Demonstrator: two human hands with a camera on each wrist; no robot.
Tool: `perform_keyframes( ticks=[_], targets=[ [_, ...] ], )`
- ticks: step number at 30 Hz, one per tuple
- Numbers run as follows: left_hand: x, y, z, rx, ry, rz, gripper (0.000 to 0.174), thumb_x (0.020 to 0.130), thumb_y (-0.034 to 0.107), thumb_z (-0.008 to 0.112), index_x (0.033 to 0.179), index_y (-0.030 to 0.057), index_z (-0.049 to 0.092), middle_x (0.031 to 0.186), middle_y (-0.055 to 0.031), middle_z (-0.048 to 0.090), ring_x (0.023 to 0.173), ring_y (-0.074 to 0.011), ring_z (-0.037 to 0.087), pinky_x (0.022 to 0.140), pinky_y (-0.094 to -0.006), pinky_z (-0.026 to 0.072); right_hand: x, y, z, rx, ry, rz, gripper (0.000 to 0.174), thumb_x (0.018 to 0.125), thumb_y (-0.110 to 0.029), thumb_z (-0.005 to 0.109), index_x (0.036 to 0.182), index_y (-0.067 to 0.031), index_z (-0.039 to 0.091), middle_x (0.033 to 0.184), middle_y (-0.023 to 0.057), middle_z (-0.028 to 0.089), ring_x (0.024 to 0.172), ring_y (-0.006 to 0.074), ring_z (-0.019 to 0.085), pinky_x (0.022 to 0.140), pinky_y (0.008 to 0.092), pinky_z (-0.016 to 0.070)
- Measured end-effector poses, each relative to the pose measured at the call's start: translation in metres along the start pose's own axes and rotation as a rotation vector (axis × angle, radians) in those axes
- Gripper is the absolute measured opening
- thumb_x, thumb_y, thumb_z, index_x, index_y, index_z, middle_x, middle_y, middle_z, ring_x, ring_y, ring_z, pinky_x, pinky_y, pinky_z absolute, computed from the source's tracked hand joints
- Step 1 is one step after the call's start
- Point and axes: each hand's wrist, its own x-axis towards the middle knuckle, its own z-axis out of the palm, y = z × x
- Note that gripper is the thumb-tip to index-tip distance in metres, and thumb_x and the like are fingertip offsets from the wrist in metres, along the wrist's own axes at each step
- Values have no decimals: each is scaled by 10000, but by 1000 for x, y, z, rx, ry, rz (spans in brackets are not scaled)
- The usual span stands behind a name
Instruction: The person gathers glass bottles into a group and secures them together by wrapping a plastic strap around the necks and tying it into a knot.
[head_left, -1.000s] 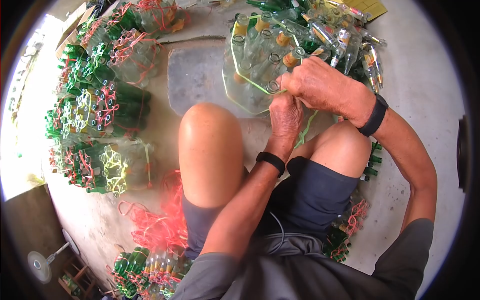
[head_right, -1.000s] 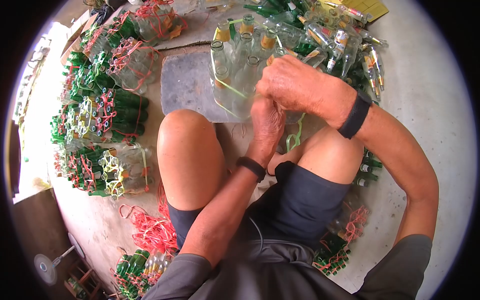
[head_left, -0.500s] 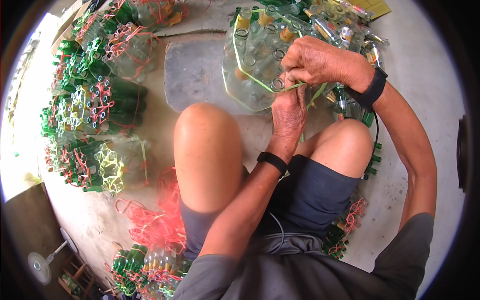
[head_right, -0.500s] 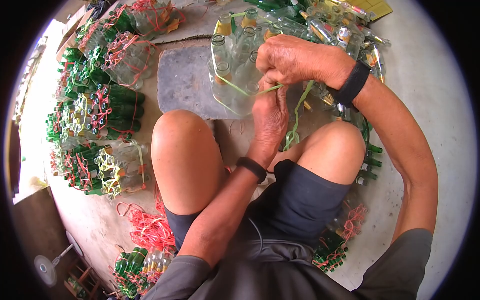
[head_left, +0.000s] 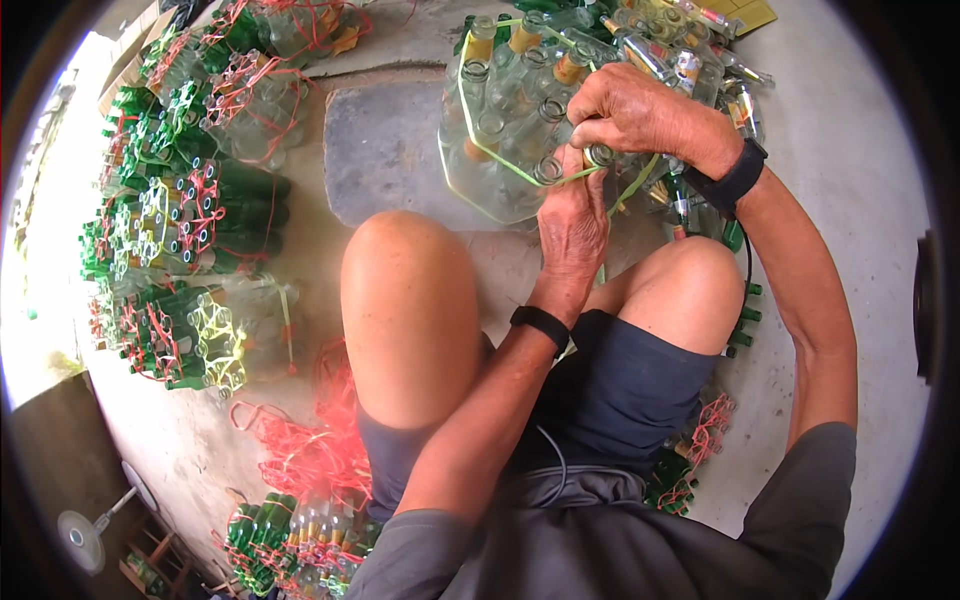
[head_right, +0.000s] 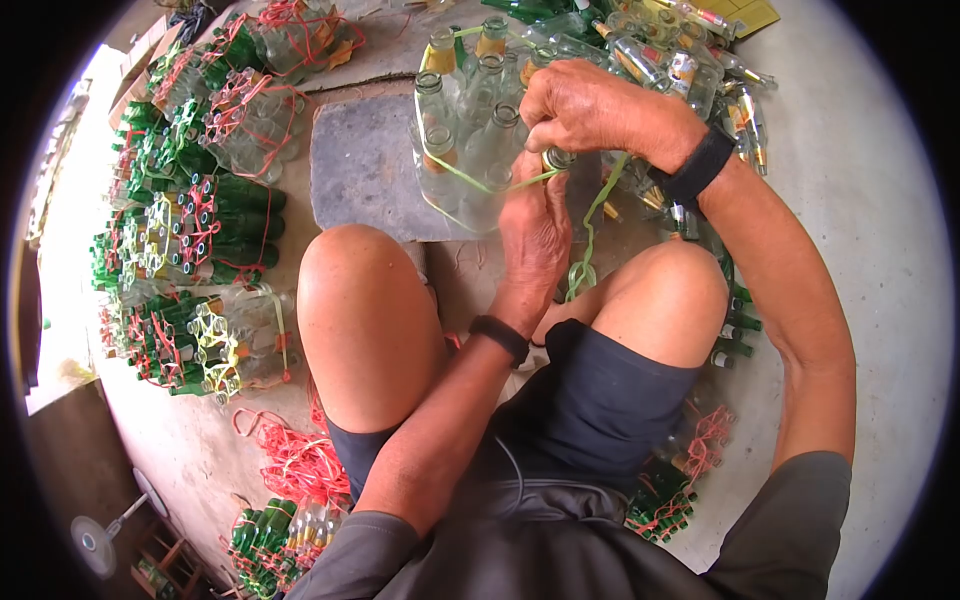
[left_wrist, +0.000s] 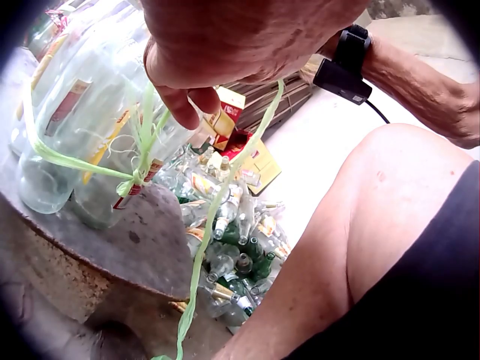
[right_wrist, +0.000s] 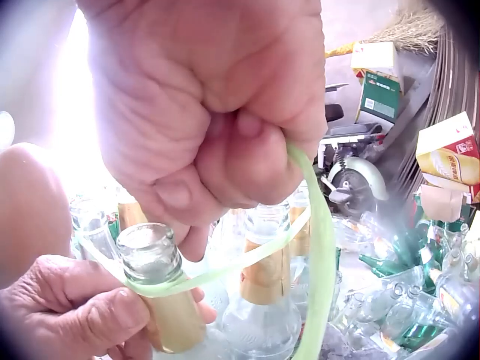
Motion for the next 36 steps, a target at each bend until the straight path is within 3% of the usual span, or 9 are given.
perform_keyframes(
  ticks=[2, 4, 6, 7, 16, 25, 28, 34, 36],
  targets=[
    [0, -4, 2, 24, 22, 62, 387, 1035, 90, 585, 1401, 16, 485, 1177, -242, 595, 997, -489, 628, 774, -530, 520, -4, 4, 4, 29, 16, 44, 263, 802, -186, 739, 714, 12, 590, 646, 213, 514, 642, 400, 541, 610, 474, 411],
    [0, -5, 1, 30, 11, 61, 377, 1036, 89, 584, 1392, 14, 486, 1173, -245, 592, 995, -490, 626, 771, -531, 518, -4, 4, 5, 60, 32, 85, 270, 805, -192, 739, 716, 11, 585, 644, 209, 509, 639, 398, 532, 608, 473, 404],
    [0, -4, 1, 36, -1, 59, 368, 1036, 88, 583, 1383, 11, 487, 1169, -248, 589, 992, -492, 624, 769, -531, 516, -5, 5, 4, 43, -25, 150, 236, 793, -217, 754, 731, -6, 666, 694, 211, 604, 727, 418, 627, 657, 482, 473],
    [0, -3, 1, 18, 13, 54, 326, 1026, 65, 583, 1338, -1, 518, 1116, -243, 598, 980, -470, 622, 798, -507, 508, -7, 4, 6, 44, -25, 150, 236, 793, -217, 754, 731, -6, 666, 694, 211, 604, 727, 418, 627, 657, 482, 473],
    [2, 4, 0, -25, 21, 39, 195, 1041, 75, 561, 1218, -7, 569, 1027, -230, 602, 931, -452, 611, 810, -474, 501, -27, 7, 27, 93, 228, 196, 200, 878, -233, 678, 829, -40, 701, 735, 205, 637, 743, 421, 633, 660, 487, 488],
    [3, 7, -1, -27, 23, 59, 172, 1067, 121, 535, 1184, 4, 582, 1001, -227, 601, 922, -452, 606, 801, -470, 498, -53, 5, 35, 60, 264, 312, 205, 936, -227, 634, 887, -37, 578, 785, 205, 633, 794, 451, 641, 693, 521, 496],
    [4, 7, -1, -39, 22, 63, 165, 1067, 120, 536, 1171, 3, 589, 993, -222, 602, 914, -439, 605, 802, -460, 497, -60, 8, 45, 64, 308, 269, 182, 994, -173, 595, 934, -8, 547, 767, 216, 578, 726, 432, 574, 666, 474, 472],
    [4, 10, -2, -54, 15, 66, 155, 1069, 110, 537, 1145, -2, 611, 980, -211, 611, 895, -413, 603, 797, -441, 495, -76, -13, 51, 111, 221, 451, 137, 1010, -145, 533, 975, -12, 541, 831, 265, 595, 832, 500, 599, 701, 531, 469],
    [3, 11, -3, -62, 26, 82, 156, 1070, 109, 536, 1143, -3, 616, 978, -210, 615, 890, -408, 604, 794, -440, 494, -82, -15, 62, 85, 254, 411, 119, 995, -134, 558, 955, -24, 535, 783, 261, 603, 806, 499, 619, 685, 541, 484]
  ],
)
